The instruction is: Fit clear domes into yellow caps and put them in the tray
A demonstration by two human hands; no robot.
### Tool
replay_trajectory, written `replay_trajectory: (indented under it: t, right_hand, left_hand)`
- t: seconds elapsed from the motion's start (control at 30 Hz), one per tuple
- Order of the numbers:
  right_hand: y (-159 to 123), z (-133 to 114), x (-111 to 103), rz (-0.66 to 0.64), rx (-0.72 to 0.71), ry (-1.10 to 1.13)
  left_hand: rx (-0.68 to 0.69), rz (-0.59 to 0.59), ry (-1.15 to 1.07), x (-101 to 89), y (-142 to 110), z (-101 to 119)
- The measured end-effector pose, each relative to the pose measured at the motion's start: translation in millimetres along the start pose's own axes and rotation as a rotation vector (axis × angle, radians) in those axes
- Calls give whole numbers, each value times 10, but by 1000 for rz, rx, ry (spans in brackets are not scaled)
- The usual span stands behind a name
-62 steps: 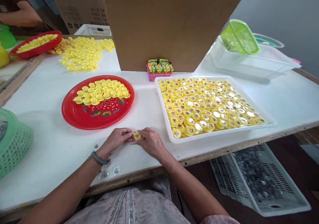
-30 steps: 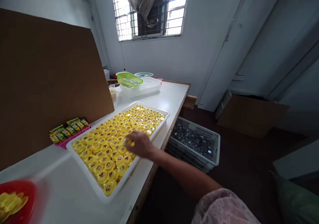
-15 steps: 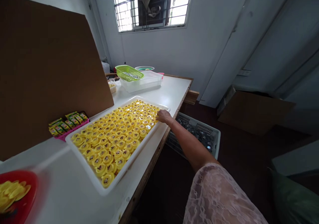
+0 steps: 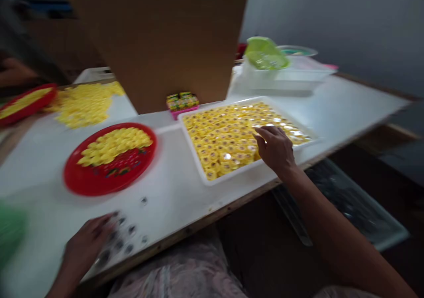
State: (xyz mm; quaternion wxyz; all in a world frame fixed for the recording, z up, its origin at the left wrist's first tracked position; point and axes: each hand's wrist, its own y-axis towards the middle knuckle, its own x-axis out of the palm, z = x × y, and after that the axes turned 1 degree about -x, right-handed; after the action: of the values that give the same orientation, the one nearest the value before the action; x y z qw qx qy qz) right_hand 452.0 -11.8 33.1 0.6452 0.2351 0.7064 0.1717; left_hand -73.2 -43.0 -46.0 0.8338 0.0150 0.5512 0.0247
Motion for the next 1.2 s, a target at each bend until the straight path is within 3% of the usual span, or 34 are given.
replay_trajectory:
  t: [0.07, 0.17, 0.23, 0.3, 0.37, 0.5, 0.6, 0.7, 0.8, 0.87, 1.07, 1.2]
  right_hand:
    - [-151, -656, 165, -1, -218, 295]
    - [-459, -1706, 347, -218, -483, 637]
    - [-609, -2285, 474, -359, -588, 705]
    - [-677, -2687, 613, -439, -673, 696]
    - [-692, -2915, 740, -494, -747, 634]
    - [-725, -3025, 918, -573, -899, 500]
    - [-779, -2990, 981, -591, -850, 562]
    - [-802, -2974, 980, -618, -528, 887]
    - [-781, -2986, 940, -732, -120, 1287]
    - [-761, -2991, 920, -795, 78, 1484]
    - [-738, -2976, 945, -751, 436, 1805]
    - [-739, -2974, 960, -757, 523, 1902]
  left_hand:
    - [-19, -57, -68, 3, -79, -89]
    - [-58, -71, -142, 37, -51, -40]
    - [-73, -74, -181, 42, -33, 20]
    - [-85, -75, -217, 29, -39, 42]
    - [-92, -75, -247, 8, -53, 26]
    - [-86, -59, -298, -14, -45, 8]
    - [-77, -48, -378, 19, 2, 90]
    - [-79, -63, -525, 82, 69, 245]
    - [-127, -151, -796, 125, 136, 427]
    - [-201, -188, -990, 130, 168, 541]
    - [-447, -174, -1347, 140, 171, 767]
    - [-475, -109, -1361, 158, 168, 827]
